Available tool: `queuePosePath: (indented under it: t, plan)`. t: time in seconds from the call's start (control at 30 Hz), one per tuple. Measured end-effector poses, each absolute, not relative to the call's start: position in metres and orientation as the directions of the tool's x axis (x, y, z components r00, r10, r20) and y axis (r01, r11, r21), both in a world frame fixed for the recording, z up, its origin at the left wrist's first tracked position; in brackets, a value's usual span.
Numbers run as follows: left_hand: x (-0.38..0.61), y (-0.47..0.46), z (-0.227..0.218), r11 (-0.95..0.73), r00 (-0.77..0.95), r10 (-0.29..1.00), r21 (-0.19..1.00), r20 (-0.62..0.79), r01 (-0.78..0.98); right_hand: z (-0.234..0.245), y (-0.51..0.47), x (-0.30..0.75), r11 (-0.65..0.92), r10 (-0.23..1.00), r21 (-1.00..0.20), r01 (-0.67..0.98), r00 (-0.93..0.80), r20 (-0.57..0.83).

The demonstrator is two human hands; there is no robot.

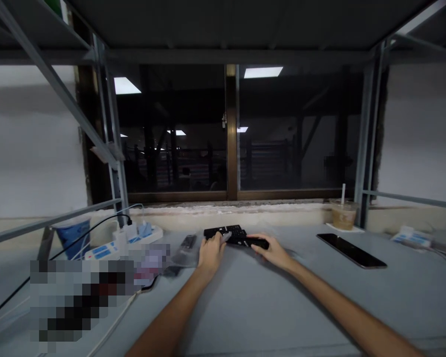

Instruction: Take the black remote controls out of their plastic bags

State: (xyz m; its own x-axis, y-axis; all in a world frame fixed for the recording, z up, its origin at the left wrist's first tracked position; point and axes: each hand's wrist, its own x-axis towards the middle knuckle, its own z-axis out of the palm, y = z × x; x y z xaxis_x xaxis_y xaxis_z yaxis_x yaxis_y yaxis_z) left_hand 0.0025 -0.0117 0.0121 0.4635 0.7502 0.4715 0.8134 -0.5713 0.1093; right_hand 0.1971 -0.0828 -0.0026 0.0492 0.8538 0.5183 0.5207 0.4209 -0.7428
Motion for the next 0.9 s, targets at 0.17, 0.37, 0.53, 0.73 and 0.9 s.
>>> queuePosePath:
  t: [0.17,0.37,0.53,0.73,0.9]
  plan:
    - [0.001,-0.009,0.016,-0.547,0.439,0.754,0.098,0.488,0.831,0.006,-0.084,0.207,0.513,0.586,-0.457,0.727,0.092,0.805]
    - [0.003,-0.007,0.015,-0.62,0.454,0.714,0.181,0.533,0.763,0.008,-0.093,0.21,0.381,0.53,-0.142,0.914,-0.09,0.843]
    - [0.003,-0.005,0.012,-0.616,0.44,0.728,0.22,0.527,0.756,0.009,-0.098,0.213,0.303,0.446,0.011,0.953,-0.151,0.882]
    - [0.002,-0.005,0.01,-0.63,0.457,0.722,0.219,0.519,0.745,0.017,-0.098,0.214,0.397,0.336,-0.151,0.905,0.01,0.942]
    - [0.003,-0.007,0.007,-0.644,0.445,0.688,0.199,0.573,0.739,0.017,-0.091,0.201,0.491,0.399,-0.654,0.576,0.519,0.756]
